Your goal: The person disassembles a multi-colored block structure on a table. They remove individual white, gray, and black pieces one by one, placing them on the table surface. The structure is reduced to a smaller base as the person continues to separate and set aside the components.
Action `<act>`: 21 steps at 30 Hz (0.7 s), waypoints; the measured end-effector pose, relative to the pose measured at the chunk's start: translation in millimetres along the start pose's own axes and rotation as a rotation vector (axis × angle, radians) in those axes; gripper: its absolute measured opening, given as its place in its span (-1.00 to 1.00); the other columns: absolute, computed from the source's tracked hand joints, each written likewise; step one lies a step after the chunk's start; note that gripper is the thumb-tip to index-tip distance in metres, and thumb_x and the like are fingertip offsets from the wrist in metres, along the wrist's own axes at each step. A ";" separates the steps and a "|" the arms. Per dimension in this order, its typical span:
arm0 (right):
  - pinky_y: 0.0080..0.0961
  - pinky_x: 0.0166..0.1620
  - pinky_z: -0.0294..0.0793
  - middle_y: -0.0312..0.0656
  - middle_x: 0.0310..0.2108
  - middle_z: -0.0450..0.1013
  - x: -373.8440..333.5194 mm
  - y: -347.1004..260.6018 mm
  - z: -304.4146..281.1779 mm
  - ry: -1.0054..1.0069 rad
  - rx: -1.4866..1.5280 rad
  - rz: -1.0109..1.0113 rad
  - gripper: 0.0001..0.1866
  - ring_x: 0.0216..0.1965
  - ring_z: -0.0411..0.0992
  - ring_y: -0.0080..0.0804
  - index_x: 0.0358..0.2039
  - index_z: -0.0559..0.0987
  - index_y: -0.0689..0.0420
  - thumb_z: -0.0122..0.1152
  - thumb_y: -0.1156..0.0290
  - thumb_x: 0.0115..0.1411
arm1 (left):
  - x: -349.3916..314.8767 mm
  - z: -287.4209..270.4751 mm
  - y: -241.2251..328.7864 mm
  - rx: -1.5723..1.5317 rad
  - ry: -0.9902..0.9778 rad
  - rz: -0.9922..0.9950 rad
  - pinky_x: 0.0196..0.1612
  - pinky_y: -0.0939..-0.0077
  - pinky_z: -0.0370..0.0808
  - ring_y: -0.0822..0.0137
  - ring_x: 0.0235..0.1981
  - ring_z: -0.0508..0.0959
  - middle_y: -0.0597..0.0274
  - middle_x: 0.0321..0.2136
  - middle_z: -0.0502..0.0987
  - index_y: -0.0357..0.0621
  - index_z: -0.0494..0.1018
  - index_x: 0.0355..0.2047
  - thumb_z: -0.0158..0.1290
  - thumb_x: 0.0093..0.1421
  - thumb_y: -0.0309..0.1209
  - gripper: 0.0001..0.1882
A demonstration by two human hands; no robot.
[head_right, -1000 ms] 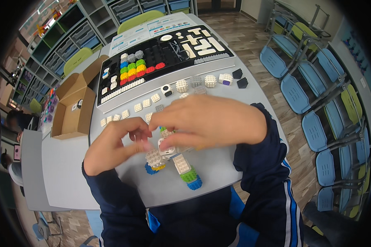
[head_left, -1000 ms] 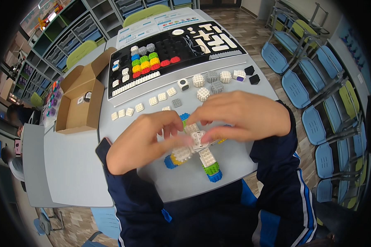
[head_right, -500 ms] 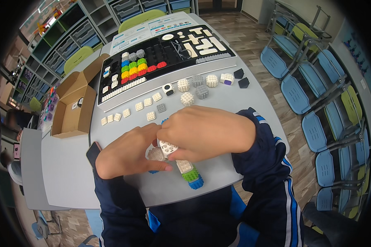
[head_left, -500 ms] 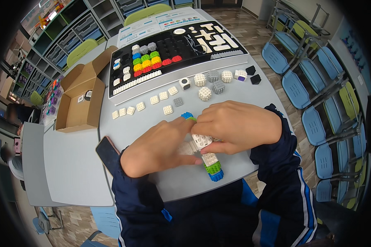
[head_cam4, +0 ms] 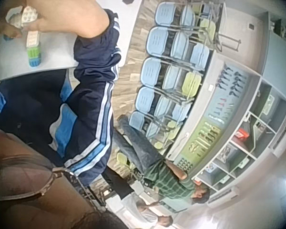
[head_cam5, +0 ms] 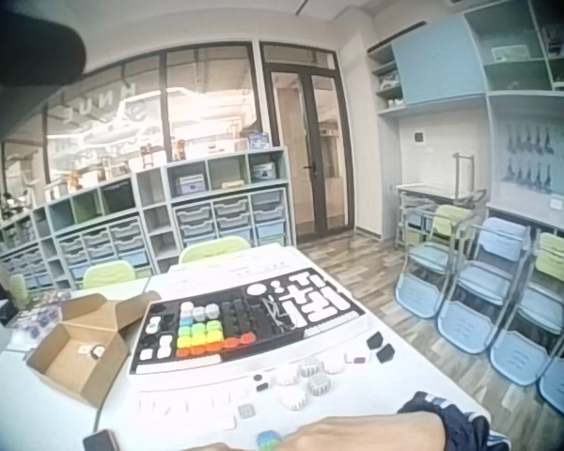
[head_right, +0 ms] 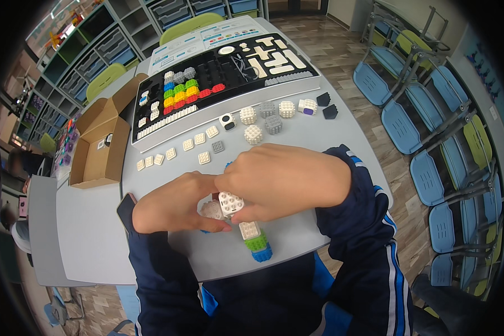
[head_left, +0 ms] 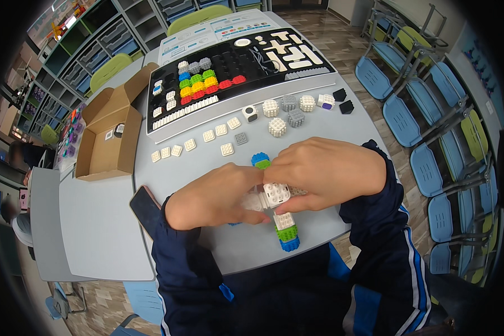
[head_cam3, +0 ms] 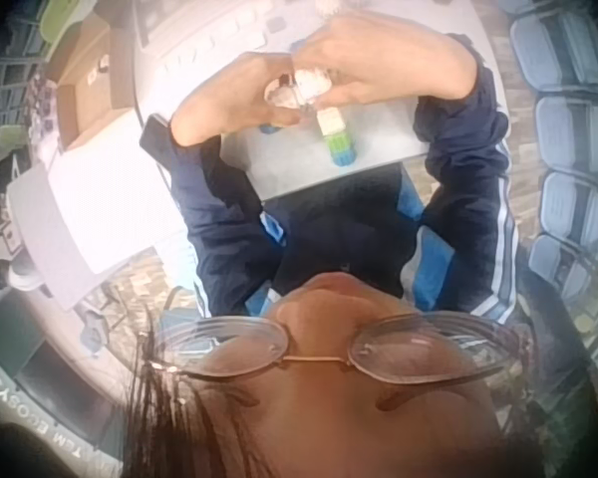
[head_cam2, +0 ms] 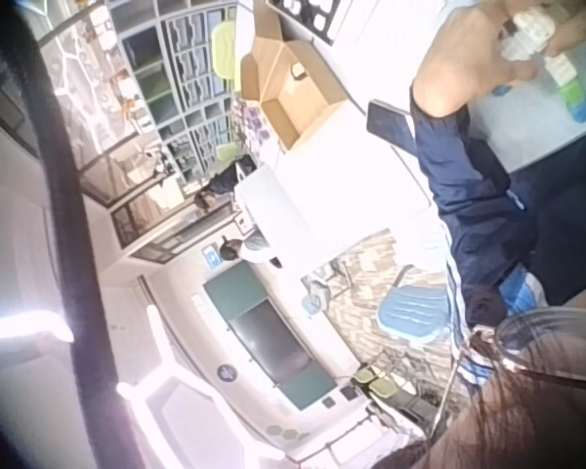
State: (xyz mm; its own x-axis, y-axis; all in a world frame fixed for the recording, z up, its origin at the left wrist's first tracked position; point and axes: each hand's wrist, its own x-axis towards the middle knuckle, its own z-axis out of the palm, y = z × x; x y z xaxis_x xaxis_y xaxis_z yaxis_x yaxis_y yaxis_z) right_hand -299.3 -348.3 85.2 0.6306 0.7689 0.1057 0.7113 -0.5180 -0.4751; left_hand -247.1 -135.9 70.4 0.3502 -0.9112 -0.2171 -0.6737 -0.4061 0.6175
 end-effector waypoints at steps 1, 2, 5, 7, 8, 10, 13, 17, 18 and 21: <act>-0.22 -0.32 0.47 0.02 -0.49 0.49 -0.9 -1.0 -1.4 -0.022 0.026 0.040 -0.63 -0.38 0.50 0.02 -0.31 0.49 0.29 0.36 0.31 -0.05 | 0.3 0.3 -0.9 0.009 -0.009 0.002 -0.15 0.23 0.46 -0.09 -0.28 0.54 -0.14 -0.37 0.54 -0.31 0.44 -0.12 0.31 -0.08 -0.16 -0.41; -0.21 -0.31 0.46 0.02 -0.49 0.49 -1.6 -2.3 -3.0 -0.044 0.053 0.079 -0.61 -0.37 0.49 0.02 -0.29 0.49 0.29 0.36 0.30 -0.05 | -0.7 -0.6 0.4 0.009 -0.008 0.003 -0.15 0.23 0.46 -0.09 -0.27 0.54 -0.14 -0.34 0.54 -0.31 0.43 -0.11 0.32 -0.08 -0.16 -0.39; -0.20 -0.30 0.46 0.02 -0.48 0.48 -9.4 -0.8 -3.9 -0.118 0.001 0.209 -0.55 -0.35 0.49 0.04 -0.26 0.48 0.28 0.39 0.25 -0.09 | -4.0 -1.8 5.7 0.019 0.021 0.020 -0.14 0.23 0.45 -0.08 -0.22 0.53 -0.12 -0.28 0.54 -0.32 0.40 -0.07 0.34 -0.10 -0.17 -0.35; -0.21 -0.29 0.45 0.02 -0.47 0.49 -10.1 -0.2 -3.5 -0.169 -0.049 0.248 -0.49 -0.33 0.49 0.03 -0.24 0.47 0.26 0.41 0.19 -0.11 | -13.6 3.3 9.8 0.043 0.087 0.028 -0.13 0.23 0.45 -0.07 -0.19 0.52 -0.11 -0.24 0.53 -0.32 0.38 -0.06 0.35 -0.11 -0.18 -0.33; -0.22 -0.30 0.45 0.01 -0.46 0.50 -6.0 0.1 -2.2 -0.194 -0.060 0.241 -0.46 -0.32 0.49 0.02 -0.22 0.47 0.25 0.43 0.16 -0.11 | -16.5 5.7 13.3 0.093 0.089 -0.004 -0.12 0.22 0.44 -0.08 -0.18 0.51 -0.10 -0.23 0.52 -0.32 0.38 -0.06 0.34 -0.10 -0.18 -0.34; -0.23 -0.32 0.45 0.00 -0.47 0.50 3.1 2.3 1.6 -0.237 -0.052 0.253 -0.45 -0.33 0.49 0.01 -0.22 0.47 0.23 0.44 0.15 -0.12 | -15.0 12.5 18.0 0.186 0.087 -0.058 -0.10 0.20 0.44 -0.08 -0.15 0.50 -0.08 -0.23 0.51 -0.32 0.37 -0.07 0.32 -0.07 -0.19 -0.36; -0.25 -0.37 0.44 -0.01 -0.54 0.48 13.3 10.5 8.1 -0.262 0.025 0.244 -0.52 -0.39 0.50 -0.02 -0.28 0.47 0.24 0.44 0.21 -0.12 | -8.6 21.0 18.7 0.205 0.095 -0.162 -0.12 0.19 0.45 -0.08 -0.21 0.52 -0.06 -0.29 0.51 -0.32 0.39 -0.14 0.27 -0.01 -0.24 -0.48; -0.32 -0.40 0.44 -0.05 -0.58 0.46 14.1 25.5 14.2 -0.237 0.166 0.115 -0.60 -0.46 0.48 -0.07 -0.31 0.48 0.24 0.40 0.28 -0.10 | -8.6 26.9 11.0 0.162 0.160 -0.085 -0.20 0.20 0.47 -0.07 -0.29 0.52 -0.04 -0.32 0.50 -0.32 0.42 -0.23 0.23 0.01 -0.30 -0.60; -0.34 -0.40 0.44 -0.07 -0.57 0.46 12.5 27.5 14.8 -0.234 0.197 0.095 -0.62 -0.47 0.48 -0.08 -0.31 0.49 0.24 0.39 0.30 -0.09 | -7.8 27.2 9.1 0.149 0.174 -0.041 -0.22 0.20 0.48 -0.07 -0.31 0.52 -0.04 -0.33 0.50 -0.32 0.43 -0.25 0.23 0.00 -0.32 -0.62; -0.38 -0.36 0.44 -0.09 -0.47 0.47 9.9 28.9 19.8 -0.248 0.292 0.153 -0.58 -0.42 0.47 -0.10 -0.25 0.50 0.22 0.40 0.30 -0.10 | -12.0 30.7 -1.1 0.133 0.226 0.054 -0.25 0.21 0.48 -0.06 -0.33 0.52 -0.02 -0.35 0.49 -0.32 0.44 -0.28 0.23 -0.02 -0.36 -0.65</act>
State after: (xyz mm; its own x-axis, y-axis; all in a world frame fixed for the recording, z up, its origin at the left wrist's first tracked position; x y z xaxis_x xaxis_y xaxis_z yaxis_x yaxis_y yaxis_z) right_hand -278.6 -348.2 55.2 0.6026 0.7769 -0.1824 0.4745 -0.5326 -0.7008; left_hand -270.5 -126.6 49.1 0.4382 -0.8989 -0.0029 -0.7698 -0.3769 0.5152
